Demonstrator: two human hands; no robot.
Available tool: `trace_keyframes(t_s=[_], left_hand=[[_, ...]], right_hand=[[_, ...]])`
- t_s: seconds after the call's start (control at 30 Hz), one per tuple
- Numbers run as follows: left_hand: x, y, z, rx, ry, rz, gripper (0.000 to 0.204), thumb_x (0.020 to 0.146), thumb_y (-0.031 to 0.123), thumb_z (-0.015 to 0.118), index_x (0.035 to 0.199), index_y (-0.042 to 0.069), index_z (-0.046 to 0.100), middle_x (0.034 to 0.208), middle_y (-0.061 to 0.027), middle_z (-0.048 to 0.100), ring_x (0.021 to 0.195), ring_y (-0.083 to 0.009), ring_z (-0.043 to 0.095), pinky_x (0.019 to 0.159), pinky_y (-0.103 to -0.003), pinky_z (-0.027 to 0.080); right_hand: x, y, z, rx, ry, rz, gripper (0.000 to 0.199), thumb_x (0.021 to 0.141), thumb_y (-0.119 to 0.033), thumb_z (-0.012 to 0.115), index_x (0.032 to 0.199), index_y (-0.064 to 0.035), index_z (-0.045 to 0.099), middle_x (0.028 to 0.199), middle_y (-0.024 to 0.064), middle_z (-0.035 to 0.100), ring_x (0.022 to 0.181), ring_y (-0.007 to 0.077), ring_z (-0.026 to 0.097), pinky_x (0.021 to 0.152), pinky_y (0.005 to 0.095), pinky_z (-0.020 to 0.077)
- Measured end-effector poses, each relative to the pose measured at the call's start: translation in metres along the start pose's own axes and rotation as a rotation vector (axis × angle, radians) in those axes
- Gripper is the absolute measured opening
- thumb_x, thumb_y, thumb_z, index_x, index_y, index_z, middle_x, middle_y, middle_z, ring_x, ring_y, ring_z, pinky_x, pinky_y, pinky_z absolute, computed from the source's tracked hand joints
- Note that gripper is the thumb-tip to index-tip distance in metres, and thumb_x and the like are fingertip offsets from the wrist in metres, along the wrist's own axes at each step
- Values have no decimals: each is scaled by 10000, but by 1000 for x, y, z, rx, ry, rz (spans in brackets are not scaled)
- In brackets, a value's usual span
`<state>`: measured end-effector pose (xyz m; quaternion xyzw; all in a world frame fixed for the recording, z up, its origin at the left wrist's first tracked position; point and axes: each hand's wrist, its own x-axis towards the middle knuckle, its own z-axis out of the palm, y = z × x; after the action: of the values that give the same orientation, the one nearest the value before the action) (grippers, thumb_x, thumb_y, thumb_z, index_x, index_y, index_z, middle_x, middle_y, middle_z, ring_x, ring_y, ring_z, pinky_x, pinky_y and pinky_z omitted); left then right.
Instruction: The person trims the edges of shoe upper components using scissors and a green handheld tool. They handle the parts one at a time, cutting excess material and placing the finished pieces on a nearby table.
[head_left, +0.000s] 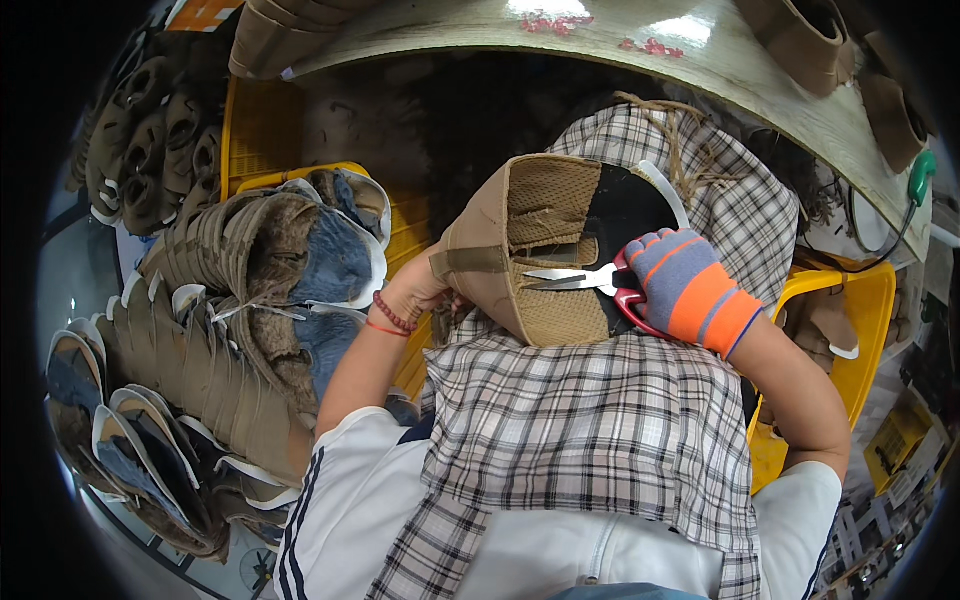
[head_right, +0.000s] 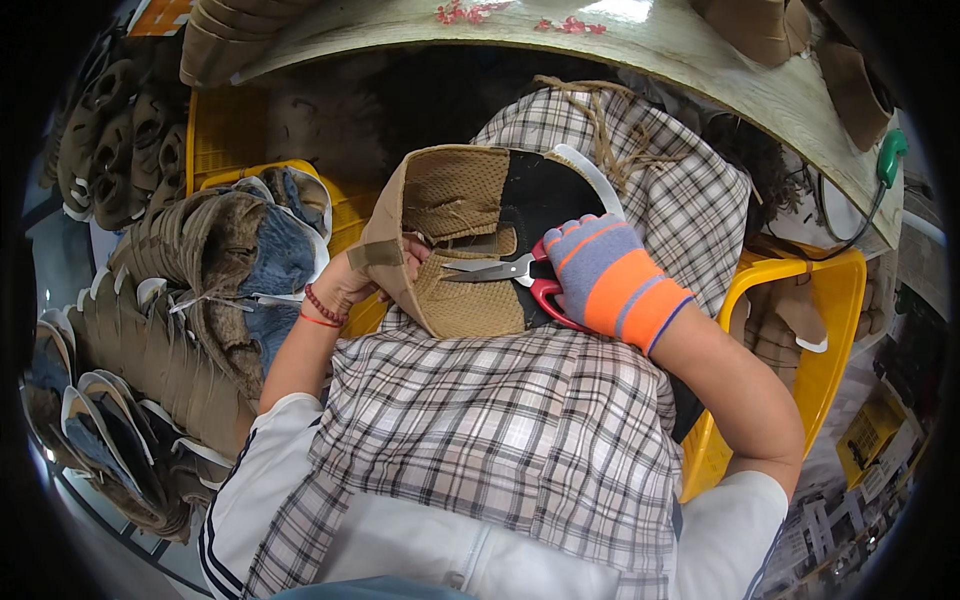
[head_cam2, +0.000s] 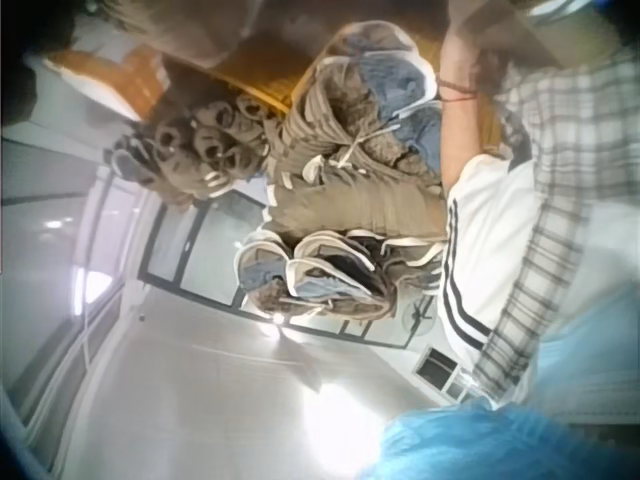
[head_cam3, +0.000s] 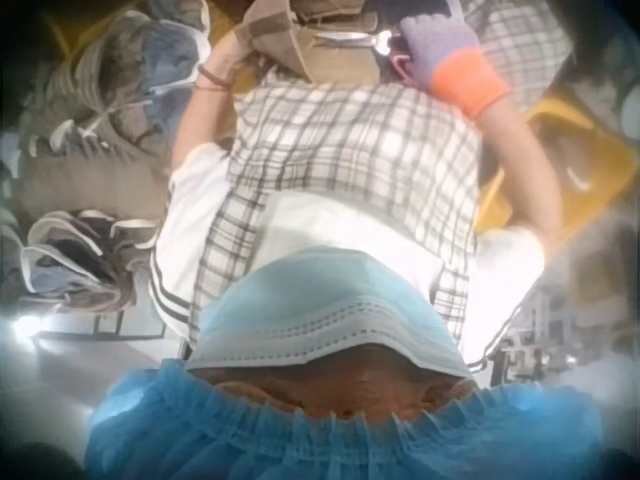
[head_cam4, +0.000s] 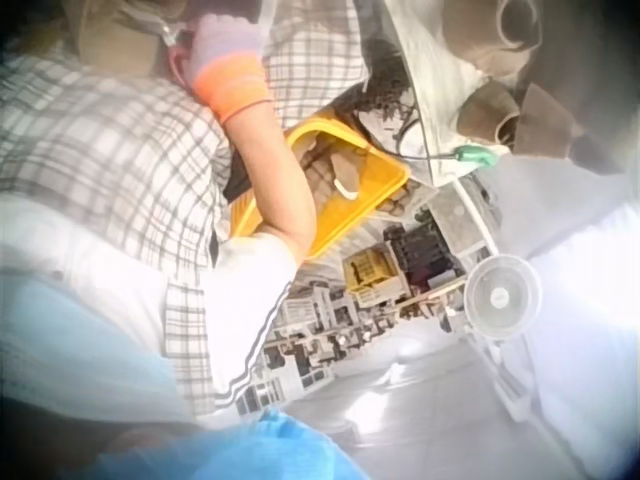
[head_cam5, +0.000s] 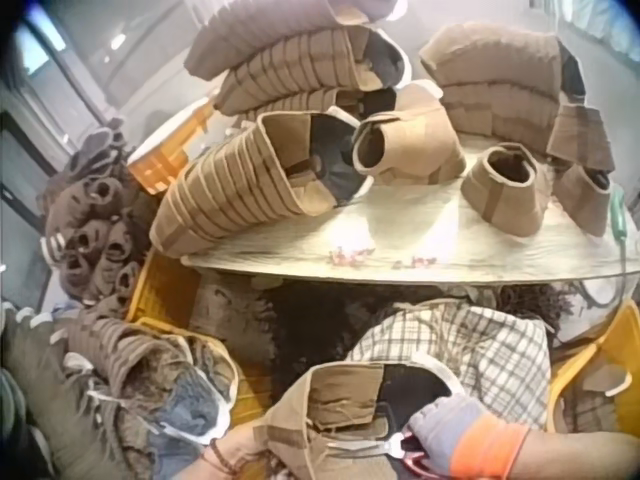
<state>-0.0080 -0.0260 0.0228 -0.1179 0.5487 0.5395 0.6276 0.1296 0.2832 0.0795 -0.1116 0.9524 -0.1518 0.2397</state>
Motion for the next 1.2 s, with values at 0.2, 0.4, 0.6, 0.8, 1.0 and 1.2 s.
trace_keyframes(t_s=[0.2,0.4,0.6,0.8,1.0,1.2], left_hand=[[6,-11,0,-106,47,-57,265,738,14,737,983,-30,646,921,-68,659,858,-150,644,777,-260,536],[15,-22,0,-124,28,-7,198,803,86,682,991,25,672,881,-51,680,656,-109,614,530,-217,439],[6,-9,14,-233,76,-44,286,719,-31,741,988,-29,645,947,-88,661,853,-186,647,802,-317,546],[-2,-6,22,-307,77,1,297,706,-48,742,986,-17,648,941,-84,652,872,-193,638,825,-326,536],[-1,-10,18,-298,91,-15,296,695,-51,747,973,-18,650,943,-78,650,874,-188,636,828,-325,533],[-4,-4,27,-279,118,-2,314,687,-61,747,984,-23,653,945,-81,649,870,-190,635,819,-321,539]], right_hand=[[9,-7,-6,-38,-76,22,314,727,-297,693,962,-94,648,865,74,655,818,236,629,703,334,486],[-4,0,6,59,117,-21,264,764,-271,680,989,-133,657,830,43,663,803,216,641,686,331,489],[-5,0,3,-19,285,27,322,690,-265,720,960,-111,639,854,81,647,838,258,614,745,355,466],[14,-16,-1,-74,255,35,248,735,-286,684,916,-123,639,829,71,627,815,233,603,730,350,453],[15,-18,2,-119,286,22,182,767,-264,650,886,-125,649,811,56,628,781,210,608,686,332,457],[12,-17,1,-177,200,59,199,758,-275,657,875,-115,650,726,52,648,707,220,645,593,327,474]])
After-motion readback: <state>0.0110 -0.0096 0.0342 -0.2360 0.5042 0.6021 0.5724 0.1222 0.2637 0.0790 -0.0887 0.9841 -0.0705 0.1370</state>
